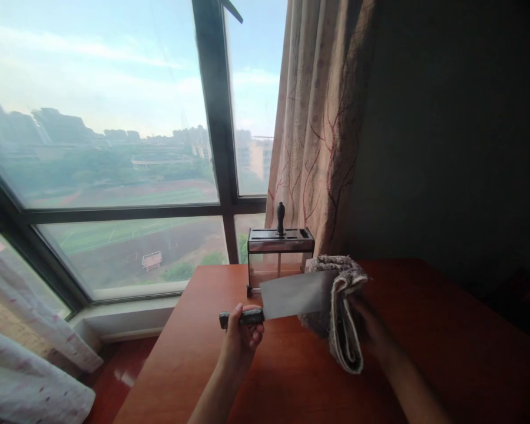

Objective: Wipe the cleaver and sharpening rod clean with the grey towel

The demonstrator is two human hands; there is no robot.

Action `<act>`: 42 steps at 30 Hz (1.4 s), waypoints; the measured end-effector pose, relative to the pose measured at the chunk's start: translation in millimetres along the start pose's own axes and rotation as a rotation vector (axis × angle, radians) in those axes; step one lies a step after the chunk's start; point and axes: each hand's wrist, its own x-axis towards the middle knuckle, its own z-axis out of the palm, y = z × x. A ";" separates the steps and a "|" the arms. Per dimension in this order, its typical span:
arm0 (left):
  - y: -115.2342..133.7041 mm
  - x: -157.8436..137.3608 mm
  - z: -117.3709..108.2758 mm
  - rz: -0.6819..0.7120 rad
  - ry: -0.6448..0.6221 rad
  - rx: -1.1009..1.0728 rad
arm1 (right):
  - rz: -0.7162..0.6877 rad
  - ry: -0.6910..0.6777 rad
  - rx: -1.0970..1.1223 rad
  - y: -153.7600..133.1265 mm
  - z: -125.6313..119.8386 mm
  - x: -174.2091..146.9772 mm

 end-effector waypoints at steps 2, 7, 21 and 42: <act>-2.4 -0.3 0.4 0.002 -0.002 -0.013 | 0.019 0.034 0.177 21.4 7.9 -3.1; -11.9 -1.4 1.5 -0.031 -0.022 -0.016 | -0.077 0.056 0.233 45.1 31.3 -7.2; -47.4 -3.4 2.0 0.091 0.020 0.195 | 0.087 -0.195 0.876 74.3 99.2 -11.9; -14.5 -2.3 5.0 -0.066 0.045 0.019 | -0.084 -0.051 0.791 36.7 35.7 -8.2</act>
